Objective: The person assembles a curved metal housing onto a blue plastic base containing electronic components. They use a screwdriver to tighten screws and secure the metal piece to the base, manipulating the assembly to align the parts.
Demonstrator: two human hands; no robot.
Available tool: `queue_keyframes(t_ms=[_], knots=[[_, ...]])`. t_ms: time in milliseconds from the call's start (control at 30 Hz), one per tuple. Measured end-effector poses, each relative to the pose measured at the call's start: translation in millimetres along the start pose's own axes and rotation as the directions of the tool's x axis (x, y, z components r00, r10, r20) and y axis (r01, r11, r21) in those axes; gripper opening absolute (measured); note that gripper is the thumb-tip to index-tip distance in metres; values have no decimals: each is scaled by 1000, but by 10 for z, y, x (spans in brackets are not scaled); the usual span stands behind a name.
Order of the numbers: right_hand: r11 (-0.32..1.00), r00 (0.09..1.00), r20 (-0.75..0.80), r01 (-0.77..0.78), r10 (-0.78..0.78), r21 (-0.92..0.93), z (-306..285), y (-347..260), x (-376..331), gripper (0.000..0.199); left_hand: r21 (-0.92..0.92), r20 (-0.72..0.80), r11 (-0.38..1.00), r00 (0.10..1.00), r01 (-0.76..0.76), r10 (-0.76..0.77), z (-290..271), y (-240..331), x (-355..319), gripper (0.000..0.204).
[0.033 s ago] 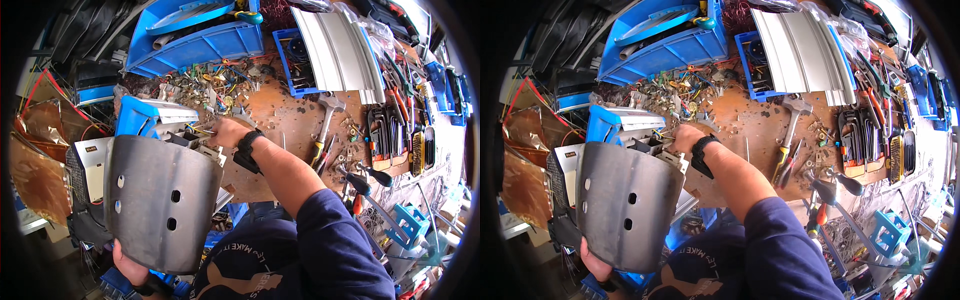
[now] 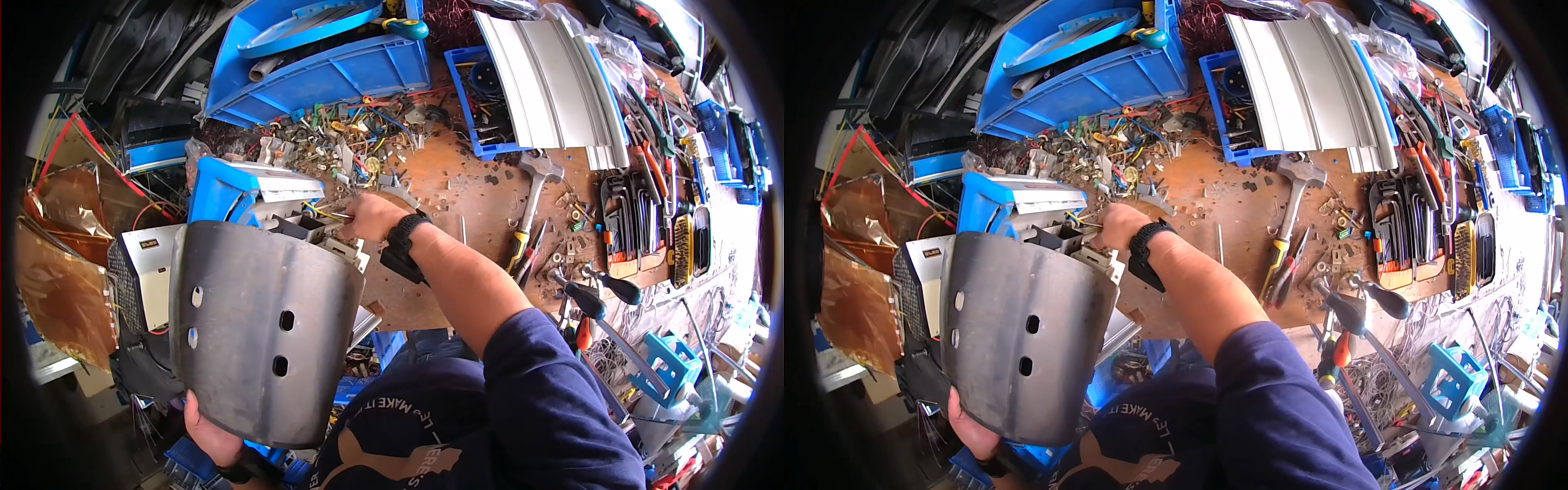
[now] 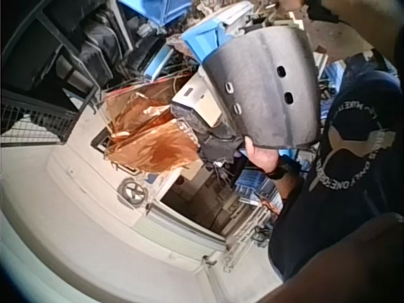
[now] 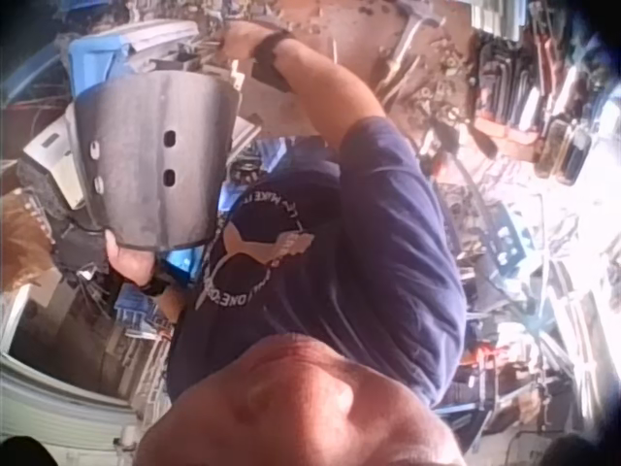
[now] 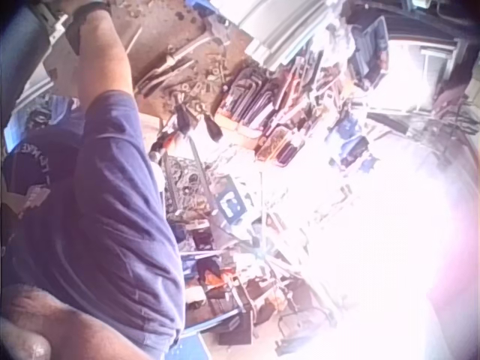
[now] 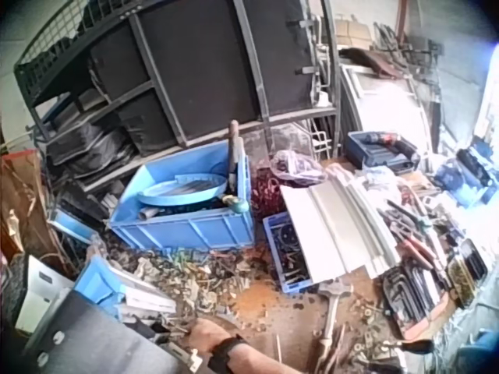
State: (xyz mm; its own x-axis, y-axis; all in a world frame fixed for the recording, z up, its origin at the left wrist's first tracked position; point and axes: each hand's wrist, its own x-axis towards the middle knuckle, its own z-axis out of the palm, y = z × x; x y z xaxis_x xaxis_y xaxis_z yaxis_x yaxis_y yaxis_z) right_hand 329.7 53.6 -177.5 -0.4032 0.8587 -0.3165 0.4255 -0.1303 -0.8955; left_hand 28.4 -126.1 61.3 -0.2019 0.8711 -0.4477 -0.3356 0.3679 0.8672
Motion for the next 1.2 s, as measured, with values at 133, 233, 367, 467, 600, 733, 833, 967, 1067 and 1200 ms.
queue_keyframes(t_ms=[133, 233, 367, 467, 600, 733, 833, 967, 1067, 1200], knots=[[997, 998, -35, 52, -50, 52, 12, 31, -24, 36, 28, 26, 1000, 1000, 3, -3, 15, 11, 7, 46], [997, 995, -86, 49, -44, 64, 114, 132, 30, 38, 17, 36, 1000, 999, 17, -17, 62, 9, 16, 46], [964, 971, -175, -117, 161, 240, 166, 226, 61, 38, -25, 26, 999, 999, 34, -33, 50, 9, 0, 46], [898, 918, -233, -215, 320, 385, 145, 401, 142, 35, -53, -41, 997, 998, 50, -53, 30, 14, 12, 47], [944, 906, -270, -297, 326, 144, 29, 384, 14, 33, -98, -109, 994, 993, 44, -55, -53, -18, 19, 47], [853, 824, -222, -513, 521, 98, -90, 328, -127, 31, -63, 35, 996, 997, 66, -64, -66, 22, 20, 45], [840, 806, -250, -539, 537, 67, -84, 345, -194, 32, -75, 52, 995, 996, 71, -67, -102, 14, 32, 45], [815, 782, -254, -577, 569, 51, -155, 286, -443, 31, -69, 96, 995, 993, 70, -63, -88, -8, 26, 45], [775, 750, -248, -631, 613, 6, -196, 316, -567, 31, -52, 124, 997, 991, 58, -51, -78, -14, 23, 45], [760, 740, -243, -650, 627, -18, -142, 578, -547, 32, -27, 107, 998, 993, 51, -48, -75, 5, 31, 45]])
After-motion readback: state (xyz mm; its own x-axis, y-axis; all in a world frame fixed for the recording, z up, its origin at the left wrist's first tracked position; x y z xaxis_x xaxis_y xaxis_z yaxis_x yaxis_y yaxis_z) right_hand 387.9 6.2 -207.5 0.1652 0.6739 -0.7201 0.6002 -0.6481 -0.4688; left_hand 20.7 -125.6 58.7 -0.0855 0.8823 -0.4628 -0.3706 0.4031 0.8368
